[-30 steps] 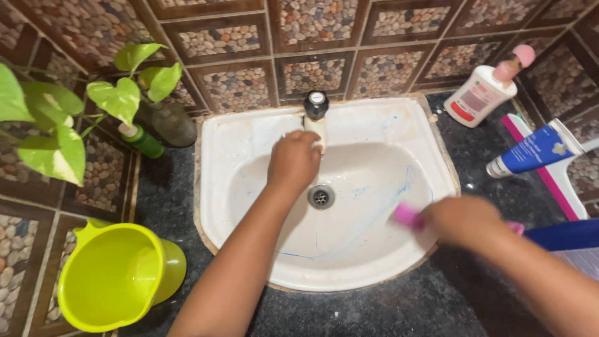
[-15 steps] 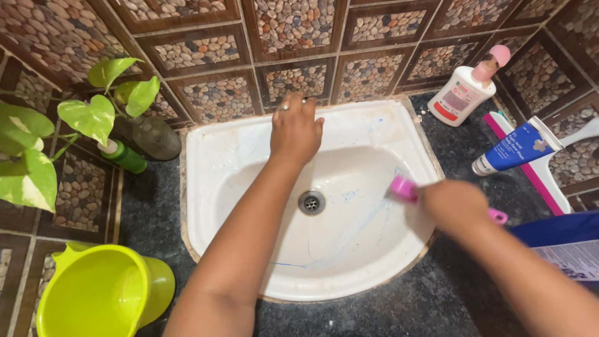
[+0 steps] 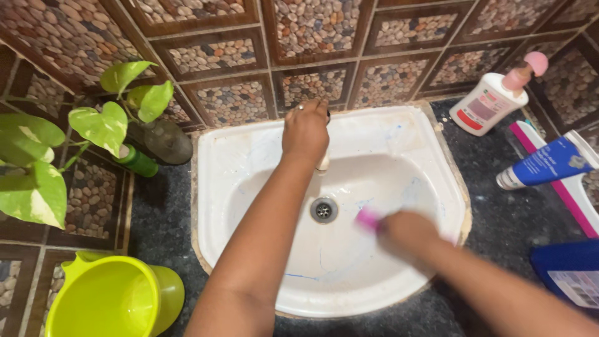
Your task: The person pours blue liquid detergent into a bathroom sink and then scrubs the sink with a pink brush. They rinse the brush in a yellow cup and continue scrubbing the sink basin and faucet area.
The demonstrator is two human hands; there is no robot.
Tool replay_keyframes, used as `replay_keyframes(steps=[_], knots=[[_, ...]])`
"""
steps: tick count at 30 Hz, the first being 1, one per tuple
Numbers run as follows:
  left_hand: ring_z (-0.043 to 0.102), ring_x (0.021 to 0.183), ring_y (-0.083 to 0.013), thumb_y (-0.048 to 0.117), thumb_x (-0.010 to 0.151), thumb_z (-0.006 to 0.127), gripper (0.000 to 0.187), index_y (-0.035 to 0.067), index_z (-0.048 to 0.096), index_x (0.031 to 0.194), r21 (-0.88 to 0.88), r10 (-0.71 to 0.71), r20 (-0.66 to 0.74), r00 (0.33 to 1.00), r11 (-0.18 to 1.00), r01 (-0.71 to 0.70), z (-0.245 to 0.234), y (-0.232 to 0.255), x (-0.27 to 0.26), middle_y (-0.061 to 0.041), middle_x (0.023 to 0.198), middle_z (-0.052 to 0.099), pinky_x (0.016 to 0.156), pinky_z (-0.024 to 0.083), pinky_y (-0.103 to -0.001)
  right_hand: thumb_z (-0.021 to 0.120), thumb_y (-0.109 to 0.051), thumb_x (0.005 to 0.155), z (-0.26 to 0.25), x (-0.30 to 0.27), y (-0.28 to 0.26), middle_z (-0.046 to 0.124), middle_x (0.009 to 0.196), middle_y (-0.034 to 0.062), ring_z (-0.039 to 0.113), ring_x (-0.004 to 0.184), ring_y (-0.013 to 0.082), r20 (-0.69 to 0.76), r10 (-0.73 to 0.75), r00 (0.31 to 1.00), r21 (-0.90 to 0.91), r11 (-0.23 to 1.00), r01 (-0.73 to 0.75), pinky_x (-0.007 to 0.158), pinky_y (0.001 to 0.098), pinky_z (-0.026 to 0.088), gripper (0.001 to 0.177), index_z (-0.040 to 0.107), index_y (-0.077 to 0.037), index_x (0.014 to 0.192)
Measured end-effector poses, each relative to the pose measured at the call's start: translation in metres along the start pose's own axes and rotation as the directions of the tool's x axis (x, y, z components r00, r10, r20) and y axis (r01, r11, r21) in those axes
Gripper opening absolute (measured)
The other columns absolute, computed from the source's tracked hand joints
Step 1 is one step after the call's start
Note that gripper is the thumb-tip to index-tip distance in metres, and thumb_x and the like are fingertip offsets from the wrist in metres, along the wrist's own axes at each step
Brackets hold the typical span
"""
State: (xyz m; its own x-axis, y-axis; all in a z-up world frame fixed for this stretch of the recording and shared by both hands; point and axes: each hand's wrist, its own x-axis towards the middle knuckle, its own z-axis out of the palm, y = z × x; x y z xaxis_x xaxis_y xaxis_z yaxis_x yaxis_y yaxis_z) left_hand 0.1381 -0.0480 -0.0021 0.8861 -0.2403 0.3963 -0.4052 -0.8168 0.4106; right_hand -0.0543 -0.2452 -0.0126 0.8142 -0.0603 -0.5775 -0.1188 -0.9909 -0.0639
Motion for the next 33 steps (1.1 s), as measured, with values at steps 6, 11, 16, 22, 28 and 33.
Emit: replay_keyframes(steps=[6,11,16,22,28,33], knots=[[0.06,0.124,-0.0294,0.014,0.094,0.06,0.036,0.01,0.069,0.129,0.004,-0.017,0.016,1.0,1.0,0.017,-0.003,0.001,0.003,-0.01,0.133,0.066,0.107,0.043,-0.044,0.066,-0.032,0.079,0.006,-0.005,-0.04,0.076,0.109,0.0088,0.07,0.105,0.0299,0.122,-0.309,0.943,0.052,0.951,0.305,0.096,0.0437,0.053,0.036,0.08,-0.025,0.111],[0.063,0.119,-0.0299,0.015,0.096,0.059,0.034,0.012,0.07,0.128,0.005,-0.043,0.01,0.999,0.999,0.043,-0.002,0.001,0.006,-0.009,0.132,0.067,0.104,0.047,-0.042,0.046,-0.033,0.095,-0.057,0.041,0.013,0.076,0.1,0.0179,0.074,0.094,0.0357,-0.082,-0.053,0.995,-0.198,0.98,0.036,0.088,0.051,0.056,0.036,0.074,-0.014,0.108],[0.066,0.117,-0.0296,0.014,0.094,0.059,0.033,0.011,0.071,0.125,0.043,-0.018,-0.011,1.0,0.999,0.019,0.006,0.0,0.01,-0.01,0.132,0.068,0.101,0.048,-0.043,0.055,-0.036,0.086,0.01,-0.024,-0.041,0.075,0.095,0.0153,0.073,0.093,0.0345,0.116,-0.262,0.958,0.016,0.965,0.262,0.09,0.0468,0.055,0.032,0.079,-0.023,0.104],[0.068,0.111,-0.0314,0.015,0.092,0.061,0.037,0.011,0.069,0.128,0.049,-0.018,0.037,0.999,0.999,0.016,0.007,-0.002,0.009,-0.01,0.134,0.066,0.098,0.05,-0.043,0.046,-0.035,0.1,-0.018,0.016,-0.023,0.076,0.097,0.0181,0.074,0.093,0.0353,0.015,-0.038,0.999,-0.161,0.986,0.04,0.091,0.0471,0.056,0.042,0.082,-0.012,0.096],[0.067,0.113,-0.0317,0.015,0.094,0.061,0.036,0.013,0.069,0.128,0.033,-0.035,0.024,0.999,0.999,0.034,0.008,-0.003,0.009,-0.009,0.134,0.066,0.099,0.051,-0.042,0.061,-0.031,0.081,0.005,0.012,-0.026,0.077,0.1,0.0129,0.073,0.096,0.0333,0.044,-0.264,0.963,0.071,0.963,0.261,0.091,0.0457,0.056,0.031,0.082,-0.02,0.102],[0.068,0.113,-0.0298,0.017,0.092,0.062,0.036,0.011,0.069,0.126,0.063,0.02,0.006,1.0,0.998,-0.02,0.021,-0.01,0.006,-0.01,0.131,0.067,0.094,0.053,-0.042,0.058,-0.037,0.084,0.029,0.005,-0.039,0.075,0.097,0.0149,0.072,0.094,0.0348,0.133,-0.3,0.945,0.003,0.953,0.303,0.091,0.0471,0.055,0.03,0.079,-0.018,0.094]])
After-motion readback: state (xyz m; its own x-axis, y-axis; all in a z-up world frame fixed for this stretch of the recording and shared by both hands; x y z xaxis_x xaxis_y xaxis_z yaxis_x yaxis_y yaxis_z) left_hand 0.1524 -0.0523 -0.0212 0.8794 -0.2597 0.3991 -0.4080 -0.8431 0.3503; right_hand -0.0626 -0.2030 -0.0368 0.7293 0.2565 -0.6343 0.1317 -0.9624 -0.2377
